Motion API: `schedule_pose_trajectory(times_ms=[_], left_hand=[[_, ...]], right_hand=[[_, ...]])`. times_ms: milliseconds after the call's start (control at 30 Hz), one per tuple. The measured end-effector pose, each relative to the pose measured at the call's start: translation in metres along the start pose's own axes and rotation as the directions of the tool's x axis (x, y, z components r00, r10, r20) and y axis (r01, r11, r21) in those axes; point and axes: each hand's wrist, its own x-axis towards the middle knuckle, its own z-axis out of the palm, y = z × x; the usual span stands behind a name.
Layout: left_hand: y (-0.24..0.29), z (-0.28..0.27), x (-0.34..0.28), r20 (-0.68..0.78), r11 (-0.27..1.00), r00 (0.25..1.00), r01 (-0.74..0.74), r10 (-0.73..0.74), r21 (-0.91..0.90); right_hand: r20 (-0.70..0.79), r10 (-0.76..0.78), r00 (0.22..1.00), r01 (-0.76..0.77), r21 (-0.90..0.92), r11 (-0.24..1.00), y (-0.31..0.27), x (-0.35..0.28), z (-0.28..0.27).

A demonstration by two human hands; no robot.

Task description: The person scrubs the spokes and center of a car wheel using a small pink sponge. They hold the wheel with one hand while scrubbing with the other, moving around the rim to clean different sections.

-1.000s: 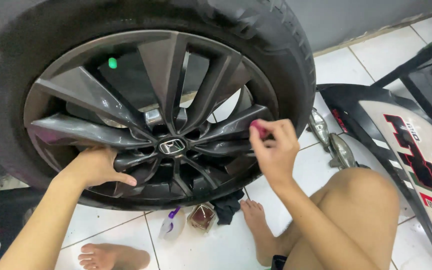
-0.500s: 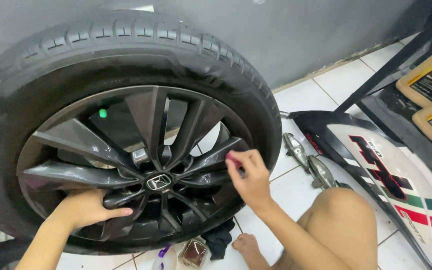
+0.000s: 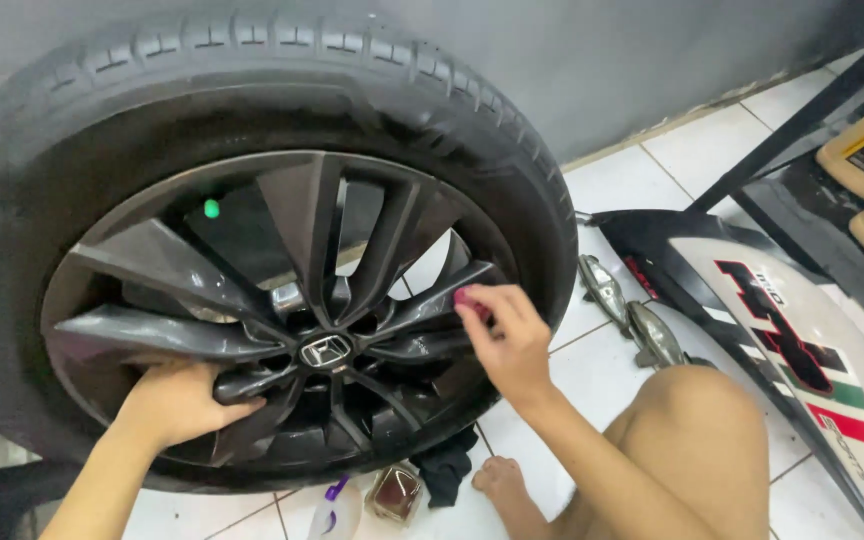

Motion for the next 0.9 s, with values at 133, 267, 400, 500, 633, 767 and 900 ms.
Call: schedule_pose_trajectory(times_ms=[133, 267, 400, 500, 633, 767, 900], left_hand=[[0.000, 0.007, -0.007, 0.057, 1.000, 0.998, 0.018, -0.018, 0.005], [0.001, -0.006, 0.006, -0.031, 1.000, 1.000, -0.005, 0.006, 0.026], [0.001, -0.001, -0.005, -0.075, 0.997, 0.994, -0.079, 0.079, 0.007], [0.004, 0.001, -0.012, -0.113, 0.999, 0.993, -0.028, 0.030, 0.018], [0.036, -0.042, -0.025, 0.086, 0.991, 0.993, 0.077, -0.087, 0.111], [0.028, -0.033, -0.026, -0.002, 0.992, 0.998, 0.069, -0.069, 0.107], [0.021, -0.018, -0.019, 0.001, 0.989, 0.998, 0.065, -0.066, 0.136]], right_hand=[[-0.119, 0.060, 0.991, -0.062, -0.018, 0.998, -0.005, -0.001, 0.000], [0.013, -0.041, 0.999, 0.041, 0.008, 0.999, 0.001, 0.019, 0.007], [-0.002, 0.045, 0.999, -0.045, -0.039, 0.998, -0.012, 0.017, 0.013], [0.170, 0.018, 0.985, -0.004, -0.081, 0.997, -0.027, -0.002, 0.025], [-0.013, 0.059, 0.998, -0.061, -0.200, 0.978, -0.006, 0.017, 0.023], [0.105, -0.015, 0.994, 0.037, -0.215, 0.976, -0.013, 0.009, 0.046], [0.094, 0.030, 0.995, 0.004, -0.342, 0.940, 0.000, 0.011, 0.040]])
